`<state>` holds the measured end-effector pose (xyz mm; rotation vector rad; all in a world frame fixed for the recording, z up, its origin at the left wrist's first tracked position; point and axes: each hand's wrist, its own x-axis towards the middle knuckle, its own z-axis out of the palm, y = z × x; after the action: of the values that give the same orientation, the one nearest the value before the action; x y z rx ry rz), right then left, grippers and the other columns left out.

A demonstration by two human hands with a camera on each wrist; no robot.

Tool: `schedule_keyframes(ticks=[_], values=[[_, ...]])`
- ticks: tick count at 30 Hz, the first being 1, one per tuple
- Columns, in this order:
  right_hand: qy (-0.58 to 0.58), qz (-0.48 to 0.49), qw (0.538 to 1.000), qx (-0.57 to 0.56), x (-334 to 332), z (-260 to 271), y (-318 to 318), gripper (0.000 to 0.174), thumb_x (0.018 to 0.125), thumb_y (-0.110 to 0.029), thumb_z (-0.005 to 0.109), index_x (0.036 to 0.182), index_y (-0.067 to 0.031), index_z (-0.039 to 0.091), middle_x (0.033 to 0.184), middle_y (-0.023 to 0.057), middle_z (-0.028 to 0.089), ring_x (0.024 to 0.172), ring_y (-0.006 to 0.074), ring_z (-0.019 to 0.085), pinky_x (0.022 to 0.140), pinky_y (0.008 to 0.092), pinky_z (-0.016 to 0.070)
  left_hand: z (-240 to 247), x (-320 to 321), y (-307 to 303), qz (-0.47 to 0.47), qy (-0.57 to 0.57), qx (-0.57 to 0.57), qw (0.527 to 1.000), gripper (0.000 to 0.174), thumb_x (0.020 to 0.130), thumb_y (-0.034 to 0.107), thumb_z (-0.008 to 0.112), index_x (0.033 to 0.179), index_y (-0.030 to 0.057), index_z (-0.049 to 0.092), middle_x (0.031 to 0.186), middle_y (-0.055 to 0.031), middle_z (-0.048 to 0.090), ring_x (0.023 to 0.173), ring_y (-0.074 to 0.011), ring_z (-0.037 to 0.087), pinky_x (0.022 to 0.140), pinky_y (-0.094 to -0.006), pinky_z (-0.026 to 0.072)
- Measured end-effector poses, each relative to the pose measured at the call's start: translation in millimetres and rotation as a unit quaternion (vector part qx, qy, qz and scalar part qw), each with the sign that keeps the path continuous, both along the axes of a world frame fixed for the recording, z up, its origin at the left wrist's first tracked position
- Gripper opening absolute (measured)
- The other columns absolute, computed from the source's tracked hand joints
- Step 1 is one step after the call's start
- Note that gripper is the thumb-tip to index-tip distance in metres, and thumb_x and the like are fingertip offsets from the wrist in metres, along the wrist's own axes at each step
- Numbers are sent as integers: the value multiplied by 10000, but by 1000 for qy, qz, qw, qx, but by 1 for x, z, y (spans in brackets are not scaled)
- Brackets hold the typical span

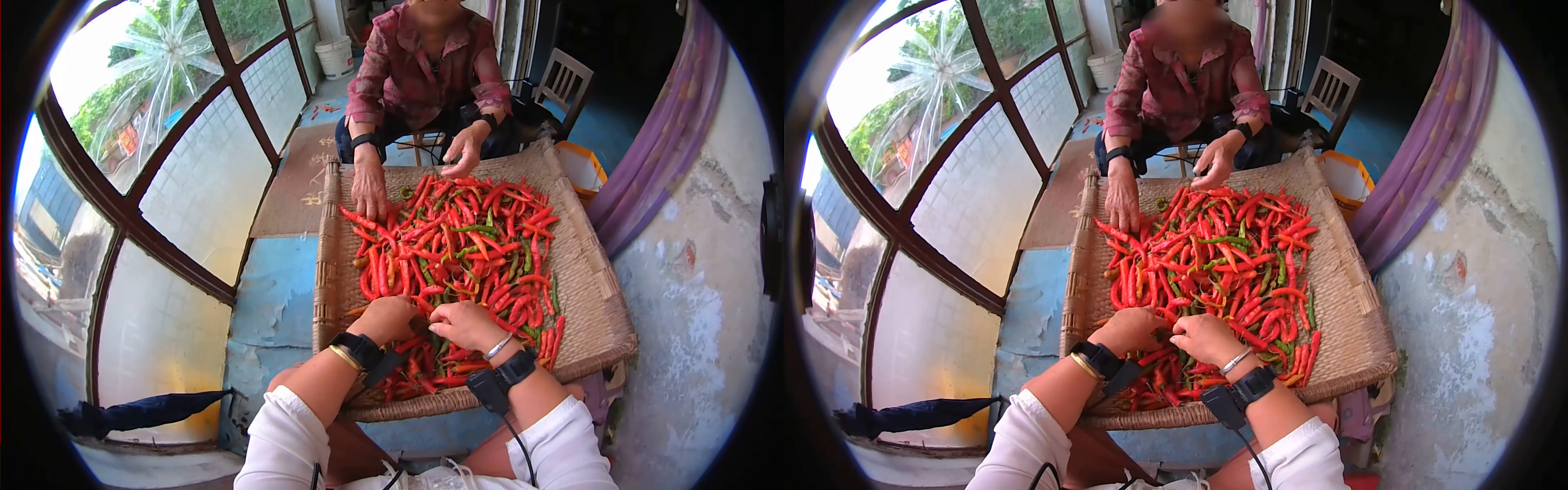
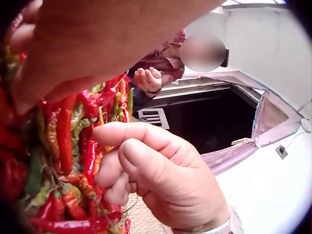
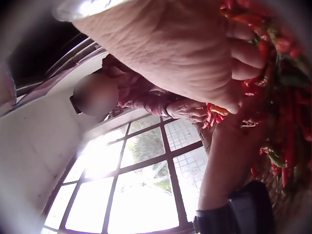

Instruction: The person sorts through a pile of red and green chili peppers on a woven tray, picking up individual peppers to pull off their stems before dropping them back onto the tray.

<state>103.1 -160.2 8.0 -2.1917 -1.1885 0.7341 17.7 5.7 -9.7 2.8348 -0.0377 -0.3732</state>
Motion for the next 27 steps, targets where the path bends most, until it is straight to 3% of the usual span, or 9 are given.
schedule_keyframes(ticks=[3, 10, 12, 13, 15, 19, 22, 23, 27], values=[[-45, 27, 998, 24, -1, -9, 0, 256, 761, -273, 594, 896, -58, 622, 739, 112, 627, 703, 267, 606, 642, 367, 466, -10, 3, 1, -8, 9, 13, 1000, 313, 650, 276, 657, 918, 117, 641, 915, -117, 576, 840, -283, 598, 687, -381, 500], [-54, 14, 998, 12, 1, -11, 2, 256, 750, -263, 596, 898, -55, 621, 776, 128, 625, 753, 286, 601, 666, 382, 461, -2, 8, -1, -18, 54, 16, 998, 214, 642, 207, 642, 830, 105, 655, 849, -112, 583, 814, -270, 599, 668, -378, 495], [-62, -14, 997, 40, 2, -8, 2, 223, 741, -245, 606, 869, -64, 618, 848, 140, 607, 829, 308, 577, 729, 396, 451, 6, 5, -3, 6, -60, -65, 996, 145, 659, 163, 625, 780, 88, 652, 815, -113, 581, 787, -269, 588, 668, -379, 484], [-61, -15, 997, 40, 2, -8, 3, 223, 741, -245, 606, 869, -64, 618, 848, 140, 607, 829, 308, 577, 729, 396, 451, 5, 5, -1, 5, -59, -64, 996, 145, 659, 163, 625, 780, 88, 652, 815, -113, 581, 787, -269, 588, 668, -379, 484], [-75, -27, 991, 105, 3, -9, 3, 231, 729, -209, 621, 894, -48, 605, 873, 146, 581, 849, 317, 563, 743, 385, 447, 5, 6, 2, -19, -184, -216, 959, 100, 671, 123, 621, 754, 68, 633, 802, -112, 573, 760, -269, 571, 671, -370, 469], [-37, -14, 976, 213, 8, -16, 6, 257, 734, -176, 619, 931, -14, 587, 866, 155, 570, 838, 316, 561, 740, 366, 447, 14, 11, 5, 2, -200, -330, 923, 87, 686, 69, 630, 768, 45, 615, 741, -107, 563, 741, -259, 562, 654, -332, 454], [98, -41, 966, 235, 7, -12, 6, 262, 768, -170, 583, 969, -1, 579, 858, 151, 590, 816, 256, 589, 723, 329, 448, 32, 6, 5, 115, -68, -418, 899, 54, 801, 61, 591, 831, 16, 602, 668, 17, 533, 625, -64, 489, 560, -219, 413], [143, -48, 965, 216, 7, -6, 6, 261, 777, -167, 573, 980, -3, 579, 820, 145, 606, 774, 235, 598, 704, 320, 449, 32, 6, 8, 117, -76, -412, 901, 60, 813, 67, 585, 839, 16, 600, 667, 32, 529, 613, -47, 475, 544, -206, 404], [94, -52, 984, 146, 8, -1, 4, 278, 764, -185, 590, 988, -21, 583, 735, 115, 610, 684, 247, 592, 634, 336, 452, 41, 7, 16, 142, -55, -398, 905, 69, 828, 83, 574, 860, 25, 593, 670, 46, 524, 585, -25, 469, 515, -182, 405]])
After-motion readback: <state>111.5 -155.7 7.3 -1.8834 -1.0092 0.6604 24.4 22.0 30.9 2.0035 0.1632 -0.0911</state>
